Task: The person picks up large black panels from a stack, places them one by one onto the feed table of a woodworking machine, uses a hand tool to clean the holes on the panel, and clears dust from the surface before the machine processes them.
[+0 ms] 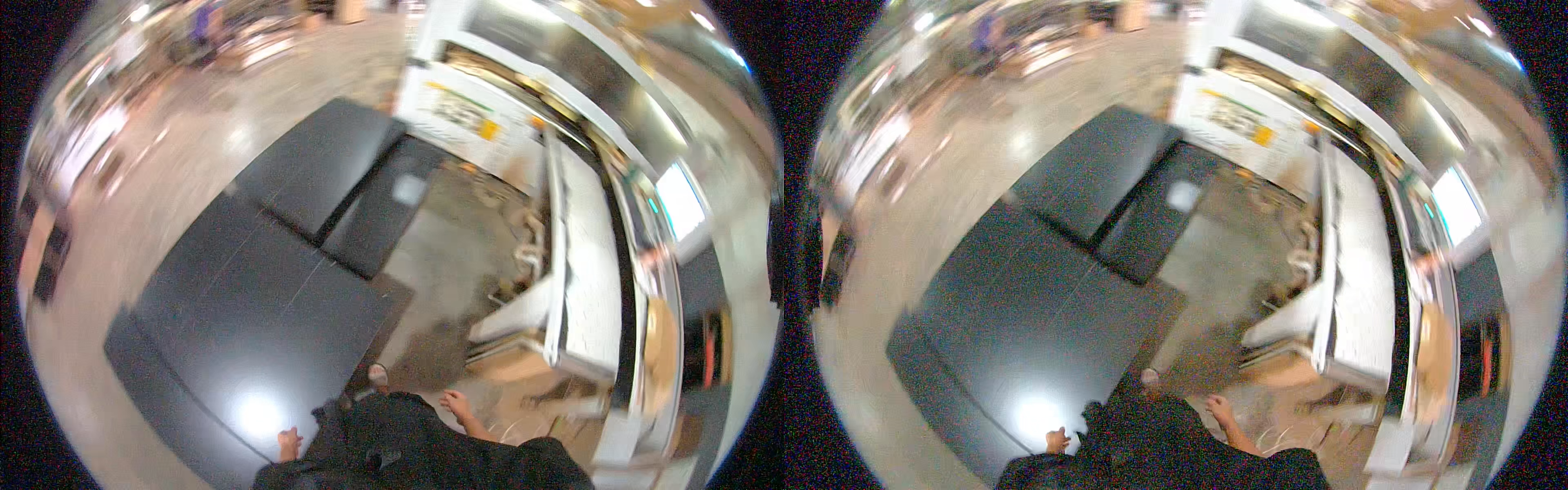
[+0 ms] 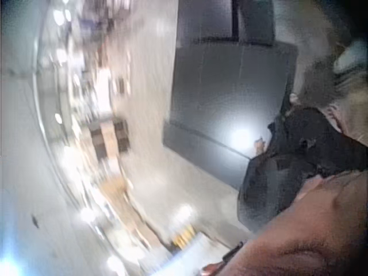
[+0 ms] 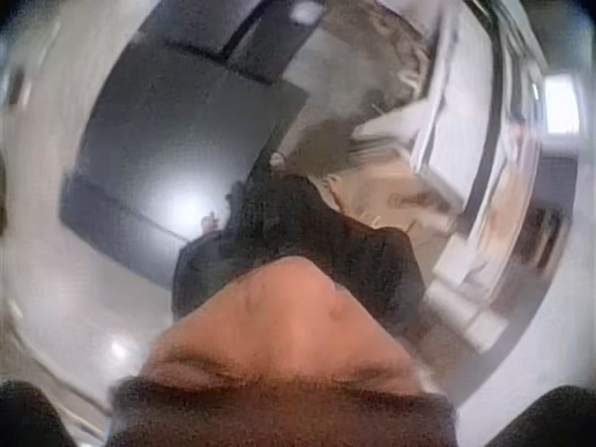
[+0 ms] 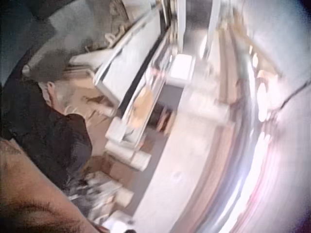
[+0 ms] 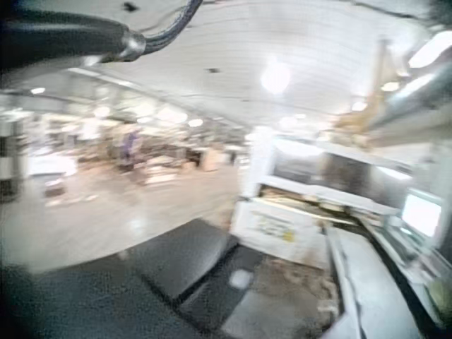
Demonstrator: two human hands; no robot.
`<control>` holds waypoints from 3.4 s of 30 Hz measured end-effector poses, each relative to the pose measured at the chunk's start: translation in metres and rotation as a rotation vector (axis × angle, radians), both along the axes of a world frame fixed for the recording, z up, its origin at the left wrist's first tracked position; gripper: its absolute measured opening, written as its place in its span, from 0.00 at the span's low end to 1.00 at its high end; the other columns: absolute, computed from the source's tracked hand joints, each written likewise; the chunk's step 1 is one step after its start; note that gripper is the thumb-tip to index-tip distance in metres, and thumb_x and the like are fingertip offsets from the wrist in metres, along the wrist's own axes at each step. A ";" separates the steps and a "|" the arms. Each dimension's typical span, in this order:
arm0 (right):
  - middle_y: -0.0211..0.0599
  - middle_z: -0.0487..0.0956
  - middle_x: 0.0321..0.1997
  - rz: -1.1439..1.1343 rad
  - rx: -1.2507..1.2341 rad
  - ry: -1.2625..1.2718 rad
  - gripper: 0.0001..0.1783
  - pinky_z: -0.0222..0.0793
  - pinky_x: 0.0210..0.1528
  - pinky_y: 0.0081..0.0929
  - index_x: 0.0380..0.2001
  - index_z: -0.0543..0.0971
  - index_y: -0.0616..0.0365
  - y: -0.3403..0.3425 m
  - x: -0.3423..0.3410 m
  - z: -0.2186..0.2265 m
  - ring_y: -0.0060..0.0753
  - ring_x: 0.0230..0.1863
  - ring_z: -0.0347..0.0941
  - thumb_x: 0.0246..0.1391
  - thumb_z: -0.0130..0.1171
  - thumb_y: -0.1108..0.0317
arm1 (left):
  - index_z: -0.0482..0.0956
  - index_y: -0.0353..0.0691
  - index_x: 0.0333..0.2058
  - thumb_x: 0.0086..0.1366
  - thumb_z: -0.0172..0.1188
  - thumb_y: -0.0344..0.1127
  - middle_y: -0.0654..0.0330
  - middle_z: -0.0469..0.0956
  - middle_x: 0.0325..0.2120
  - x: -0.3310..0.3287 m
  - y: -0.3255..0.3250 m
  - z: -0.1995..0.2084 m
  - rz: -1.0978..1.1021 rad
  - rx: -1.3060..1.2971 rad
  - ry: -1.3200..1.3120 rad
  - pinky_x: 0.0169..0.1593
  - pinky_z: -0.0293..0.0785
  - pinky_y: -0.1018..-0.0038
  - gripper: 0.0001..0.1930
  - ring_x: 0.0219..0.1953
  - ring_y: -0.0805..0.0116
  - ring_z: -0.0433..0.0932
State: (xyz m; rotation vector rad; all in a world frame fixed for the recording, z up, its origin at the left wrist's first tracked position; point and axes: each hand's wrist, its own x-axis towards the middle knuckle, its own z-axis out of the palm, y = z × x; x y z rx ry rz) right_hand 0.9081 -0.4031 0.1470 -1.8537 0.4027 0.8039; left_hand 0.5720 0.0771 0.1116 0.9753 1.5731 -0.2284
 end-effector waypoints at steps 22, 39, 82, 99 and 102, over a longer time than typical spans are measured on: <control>0.37 0.83 0.46 -0.641 0.122 -0.100 0.22 0.74 0.35 0.28 0.57 0.75 0.61 -0.054 0.011 -0.001 0.29 0.41 0.80 0.63 0.57 0.63 | 0.40 0.32 0.67 0.63 0.57 0.68 0.44 0.47 0.69 0.394 -0.095 0.007 -2.126 -0.095 -0.210 0.71 0.51 0.58 0.54 0.71 0.48 0.49; 0.38 0.81 0.52 -0.218 0.375 -0.409 0.23 0.73 0.52 0.29 0.60 0.73 0.64 -0.073 0.283 0.081 0.28 0.47 0.77 0.66 0.58 0.63 | 0.85 0.32 0.31 0.63 0.56 0.40 0.42 0.84 0.33 0.595 -0.239 0.118 -2.530 0.494 -0.193 0.44 0.80 0.54 0.16 0.39 0.44 0.84; 0.40 0.84 0.37 -0.026 0.345 -0.739 0.12 0.75 0.37 0.29 0.43 0.80 0.65 -0.076 1.101 0.257 0.30 0.36 0.80 0.60 0.56 0.69 | 0.84 0.31 0.33 0.61 0.69 0.29 0.55 0.85 0.26 1.252 -0.504 0.427 -1.806 0.129 -1.361 0.36 0.79 0.77 0.06 0.28 0.74 0.84; 0.38 0.84 0.38 -0.449 0.423 -0.032 0.12 0.70 0.28 0.29 0.46 0.78 0.62 -0.075 1.271 0.164 0.27 0.28 0.76 0.65 0.55 0.66 | 0.79 0.43 0.37 0.64 0.61 0.33 0.58 0.81 0.31 1.444 -0.487 0.391 -1.909 0.609 -1.729 0.32 0.76 0.63 0.04 0.32 0.54 0.82; 0.38 0.84 0.39 -0.777 0.556 -0.051 0.14 0.71 0.29 0.30 0.48 0.78 0.61 -0.100 1.297 0.146 0.28 0.29 0.78 0.65 0.56 0.64 | 0.77 0.44 0.38 0.69 0.56 0.36 0.56 0.81 0.29 1.494 -0.463 0.390 -1.841 0.730 -1.595 0.32 0.75 0.61 0.05 0.30 0.53 0.82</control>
